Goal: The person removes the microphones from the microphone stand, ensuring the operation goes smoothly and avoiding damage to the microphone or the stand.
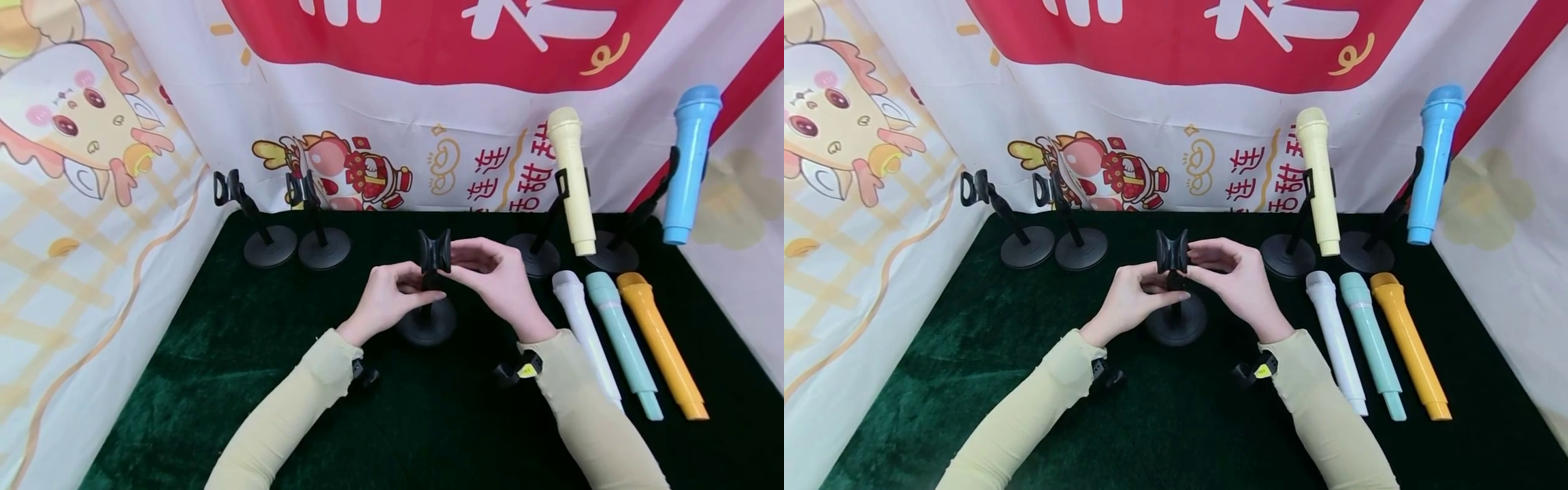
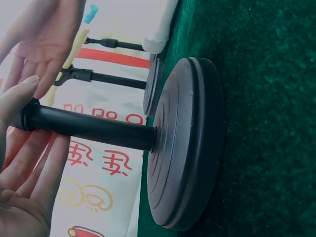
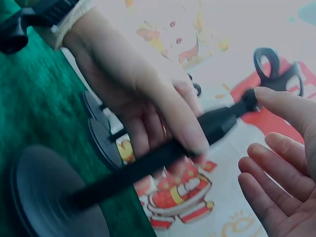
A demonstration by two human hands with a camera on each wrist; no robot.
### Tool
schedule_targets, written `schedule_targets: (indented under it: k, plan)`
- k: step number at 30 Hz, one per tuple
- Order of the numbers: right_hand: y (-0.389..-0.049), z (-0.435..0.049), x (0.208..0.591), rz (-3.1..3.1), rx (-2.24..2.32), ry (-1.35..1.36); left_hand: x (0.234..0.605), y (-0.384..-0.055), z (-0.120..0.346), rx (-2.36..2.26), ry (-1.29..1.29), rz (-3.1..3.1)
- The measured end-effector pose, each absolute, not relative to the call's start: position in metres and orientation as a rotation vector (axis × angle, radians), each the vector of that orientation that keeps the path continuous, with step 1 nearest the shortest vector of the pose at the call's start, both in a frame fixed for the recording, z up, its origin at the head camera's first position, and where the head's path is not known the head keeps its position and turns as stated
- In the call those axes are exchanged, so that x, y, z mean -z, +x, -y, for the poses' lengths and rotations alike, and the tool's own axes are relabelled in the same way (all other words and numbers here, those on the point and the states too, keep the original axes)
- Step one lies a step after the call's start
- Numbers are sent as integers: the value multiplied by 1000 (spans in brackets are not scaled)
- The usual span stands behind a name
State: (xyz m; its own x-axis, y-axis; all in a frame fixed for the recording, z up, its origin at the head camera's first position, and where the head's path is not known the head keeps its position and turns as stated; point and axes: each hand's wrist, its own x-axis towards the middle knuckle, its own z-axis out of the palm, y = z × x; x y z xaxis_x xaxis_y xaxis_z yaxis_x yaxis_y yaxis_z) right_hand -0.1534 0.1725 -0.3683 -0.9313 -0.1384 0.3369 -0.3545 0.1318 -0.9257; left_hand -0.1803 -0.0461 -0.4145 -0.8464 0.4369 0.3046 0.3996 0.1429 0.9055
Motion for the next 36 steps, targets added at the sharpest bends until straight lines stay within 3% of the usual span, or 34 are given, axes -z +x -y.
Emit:
schedule_targets:
  k: [19,27,36]
  plan:
    - [-162,-240,402,2258,-1849,26,414,-178,54,-1965,880,-2456]
    - [-164,-260,406,2270,-1824,-140,407,-180,89,-2022,771,-2531]
    - [-169,-272,413,2215,-1849,-332,413,-180,150,-2013,466,-2731]
